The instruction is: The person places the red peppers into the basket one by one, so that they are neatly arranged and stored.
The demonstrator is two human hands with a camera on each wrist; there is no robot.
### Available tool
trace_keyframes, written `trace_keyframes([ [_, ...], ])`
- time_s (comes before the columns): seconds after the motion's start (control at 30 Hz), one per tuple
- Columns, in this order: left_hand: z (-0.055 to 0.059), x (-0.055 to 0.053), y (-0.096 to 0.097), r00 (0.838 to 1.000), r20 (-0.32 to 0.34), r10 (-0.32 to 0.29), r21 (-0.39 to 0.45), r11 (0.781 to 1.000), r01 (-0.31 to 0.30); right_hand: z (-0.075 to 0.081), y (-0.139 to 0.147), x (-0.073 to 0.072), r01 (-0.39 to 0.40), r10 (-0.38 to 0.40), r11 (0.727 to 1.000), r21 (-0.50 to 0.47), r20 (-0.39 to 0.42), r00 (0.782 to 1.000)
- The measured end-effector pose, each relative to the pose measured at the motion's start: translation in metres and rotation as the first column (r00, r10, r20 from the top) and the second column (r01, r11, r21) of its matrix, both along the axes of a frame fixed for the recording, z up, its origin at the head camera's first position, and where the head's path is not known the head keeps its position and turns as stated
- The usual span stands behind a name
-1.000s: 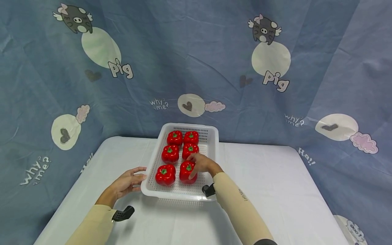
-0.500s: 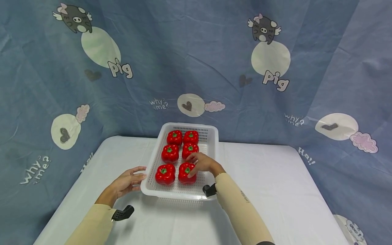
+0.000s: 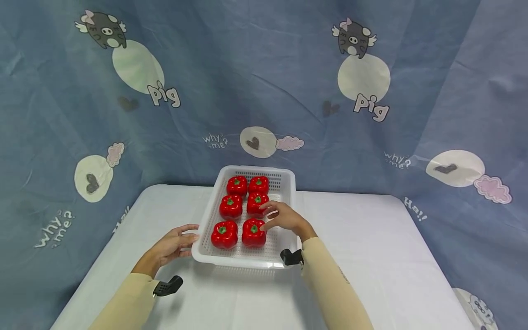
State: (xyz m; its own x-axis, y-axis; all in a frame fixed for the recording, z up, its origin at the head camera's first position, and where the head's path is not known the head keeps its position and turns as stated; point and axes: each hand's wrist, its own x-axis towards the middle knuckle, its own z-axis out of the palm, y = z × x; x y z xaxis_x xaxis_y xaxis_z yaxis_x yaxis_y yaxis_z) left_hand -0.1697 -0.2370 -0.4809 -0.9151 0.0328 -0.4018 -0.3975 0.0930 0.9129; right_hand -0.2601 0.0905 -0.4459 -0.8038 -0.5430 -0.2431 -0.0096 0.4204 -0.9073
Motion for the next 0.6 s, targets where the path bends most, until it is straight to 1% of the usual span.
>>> trace_keyframes([
  [0.1,-0.001,-0.001,-0.002,1.0,-0.002,0.005,-0.014,1.0,-0.005,0.002,0.005,0.002,0.01,-0.011,0.999,-0.033,-0.032,0.999],
  [0.13,-0.001,-0.001,-0.002,1.0,-0.001,0.0,-0.019,1.0,0.0,0.003,0.007,0.003,0.015,-0.017,0.999,-0.047,-0.037,0.999],
  [0.2,-0.001,-0.001,-0.003,1.0,0.003,0.01,-0.026,1.0,-0.01,0.004,0.011,0.005,0.032,-0.035,0.997,-0.073,-0.042,0.998],
  [0.37,0.0,0.001,-0.005,1.0,0.007,0.018,-0.029,0.999,-0.018,0.006,0.023,0.009,0.1,-0.108,0.988,-0.118,-0.063,0.992],
  [0.57,-0.001,0.003,-0.009,0.999,0.032,0.026,-0.024,0.999,-0.025,0.006,0.038,0.013,0.117,-0.131,0.978,-0.171,-0.074,0.989],
  [0.6,-0.001,0.004,-0.01,0.999,0.039,0.036,-0.018,0.999,-0.035,0.006,0.04,0.013,0.12,-0.134,0.978,-0.17,-0.078,0.988],
])
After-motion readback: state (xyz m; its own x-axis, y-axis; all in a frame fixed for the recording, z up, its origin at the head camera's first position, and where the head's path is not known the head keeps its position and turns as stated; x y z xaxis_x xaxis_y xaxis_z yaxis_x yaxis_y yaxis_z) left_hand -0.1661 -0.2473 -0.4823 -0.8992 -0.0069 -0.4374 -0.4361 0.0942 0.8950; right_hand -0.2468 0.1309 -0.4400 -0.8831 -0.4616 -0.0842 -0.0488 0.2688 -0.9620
